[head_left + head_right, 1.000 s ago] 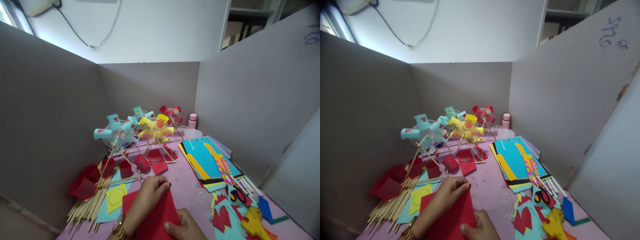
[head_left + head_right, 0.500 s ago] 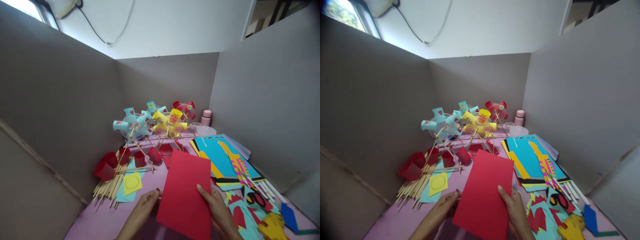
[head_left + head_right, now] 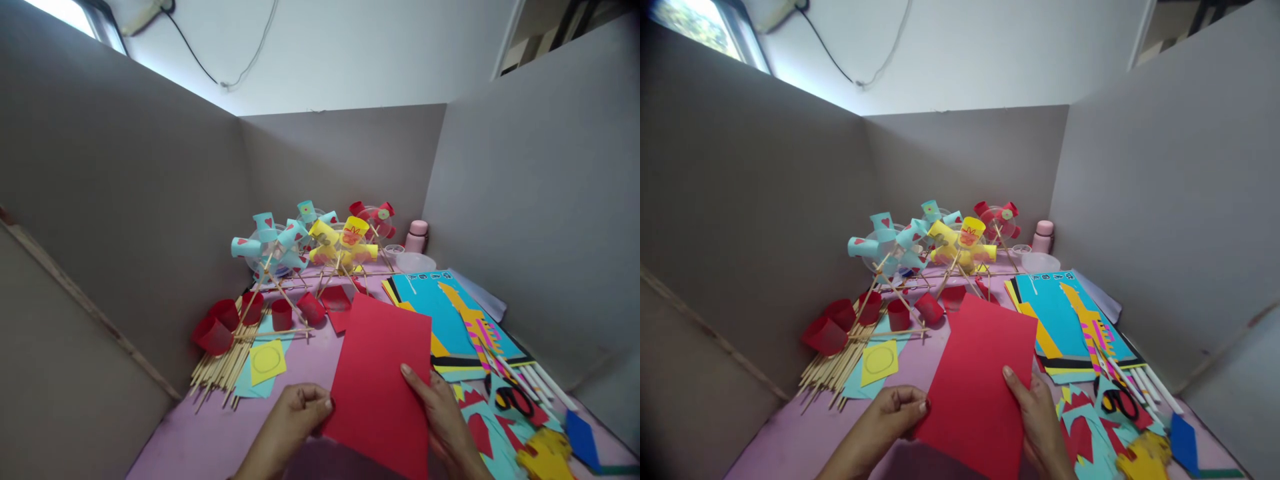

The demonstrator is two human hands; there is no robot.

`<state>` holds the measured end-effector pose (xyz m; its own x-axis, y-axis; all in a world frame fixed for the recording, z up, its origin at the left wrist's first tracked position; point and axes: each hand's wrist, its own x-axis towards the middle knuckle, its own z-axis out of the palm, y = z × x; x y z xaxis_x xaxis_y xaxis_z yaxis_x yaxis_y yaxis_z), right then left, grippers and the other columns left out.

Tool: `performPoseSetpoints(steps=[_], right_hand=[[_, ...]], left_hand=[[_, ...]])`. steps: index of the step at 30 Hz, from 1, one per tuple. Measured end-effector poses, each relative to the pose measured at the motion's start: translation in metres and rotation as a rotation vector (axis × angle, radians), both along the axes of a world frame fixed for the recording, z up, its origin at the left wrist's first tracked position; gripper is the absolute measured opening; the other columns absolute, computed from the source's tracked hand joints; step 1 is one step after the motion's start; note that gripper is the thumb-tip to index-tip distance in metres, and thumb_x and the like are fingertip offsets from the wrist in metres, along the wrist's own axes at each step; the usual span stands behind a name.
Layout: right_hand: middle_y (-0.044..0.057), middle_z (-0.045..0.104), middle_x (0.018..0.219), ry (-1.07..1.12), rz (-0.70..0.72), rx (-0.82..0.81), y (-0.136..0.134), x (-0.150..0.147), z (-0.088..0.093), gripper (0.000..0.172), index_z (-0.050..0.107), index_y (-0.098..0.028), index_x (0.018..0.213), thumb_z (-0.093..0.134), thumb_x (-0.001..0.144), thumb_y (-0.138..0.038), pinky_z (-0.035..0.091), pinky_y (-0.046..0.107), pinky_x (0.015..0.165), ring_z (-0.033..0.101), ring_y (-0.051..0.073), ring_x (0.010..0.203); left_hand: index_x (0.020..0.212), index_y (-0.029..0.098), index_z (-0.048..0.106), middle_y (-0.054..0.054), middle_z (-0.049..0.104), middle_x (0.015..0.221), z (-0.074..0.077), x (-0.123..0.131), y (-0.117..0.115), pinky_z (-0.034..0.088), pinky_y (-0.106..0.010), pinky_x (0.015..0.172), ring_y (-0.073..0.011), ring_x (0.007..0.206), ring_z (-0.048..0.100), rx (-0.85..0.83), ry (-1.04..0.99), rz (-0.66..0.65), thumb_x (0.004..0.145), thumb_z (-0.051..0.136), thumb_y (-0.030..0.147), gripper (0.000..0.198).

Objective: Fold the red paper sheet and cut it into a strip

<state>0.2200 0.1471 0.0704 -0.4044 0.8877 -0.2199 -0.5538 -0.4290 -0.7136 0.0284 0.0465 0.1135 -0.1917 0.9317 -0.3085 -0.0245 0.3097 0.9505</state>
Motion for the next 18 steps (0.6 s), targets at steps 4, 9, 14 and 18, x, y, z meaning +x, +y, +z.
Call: performPoseSetpoints(steps=[4, 9, 14, 18], right_hand=[[0.012, 0.076, 0.085, 0.000, 0.007, -0.004, 0.0029, 0.0015, -0.0017, 0.053, 0.053, -0.012, 0.122, 0.071, 0.074, -0.027, 0.056, 0.041, 0.075, 0.069, 0.029, 0.086], [0.012, 0.075, 0.090, 0.045, 0.031, -0.030, 0.0033, 0.0030, 0.0010, 0.050, 0.054, -0.013, 0.120, 0.071, 0.075, -0.025, 0.056, 0.041, 0.074, 0.069, 0.028, 0.087], [0.011, 0.075, 0.089, 0.070, 0.045, -0.079, 0.0020, 0.0030, 0.0047, 0.057, 0.048, -0.014, 0.127, 0.071, 0.075, -0.022, 0.056, 0.040, 0.074, 0.070, 0.027, 0.085], [0.012, 0.076, 0.087, 0.083, 0.067, -0.081, 0.0015, 0.0035, 0.0032, 0.060, 0.043, -0.013, 0.131, 0.069, 0.077, -0.021, 0.056, 0.041, 0.075, 0.070, 0.027, 0.086]], left_hand=[[0.063, 0.013, 0.061, 0.005, 0.046, 0.051, -0.0006, -0.0009, -0.0002, 0.026, -0.023, 0.053, -0.0096, 0.051, 0.037, 0.017, 0.002, 0.005, 0.063, 0.068, 0.047, 0.035], [0.063, 0.013, 0.062, 0.005, 0.047, 0.053, 0.0030, -0.0016, -0.0016, 0.026, -0.021, 0.051, -0.0071, 0.048, 0.035, -0.011, -0.133, -0.044, 0.065, 0.065, 0.055, 0.042], [0.068, 0.012, 0.066, 0.002, 0.054, 0.056, 0.0050, 0.0027, -0.0024, 0.026, -0.019, 0.051, -0.0062, 0.048, 0.040, -0.022, -0.256, -0.054, 0.062, 0.073, 0.049, 0.039], [0.073, 0.012, 0.068, 0.000, 0.058, 0.060, 0.0016, 0.0060, -0.0028, 0.030, -0.020, 0.055, -0.0089, 0.054, 0.048, -0.026, -0.325, -0.066, 0.059, 0.075, 0.049, 0.041]])
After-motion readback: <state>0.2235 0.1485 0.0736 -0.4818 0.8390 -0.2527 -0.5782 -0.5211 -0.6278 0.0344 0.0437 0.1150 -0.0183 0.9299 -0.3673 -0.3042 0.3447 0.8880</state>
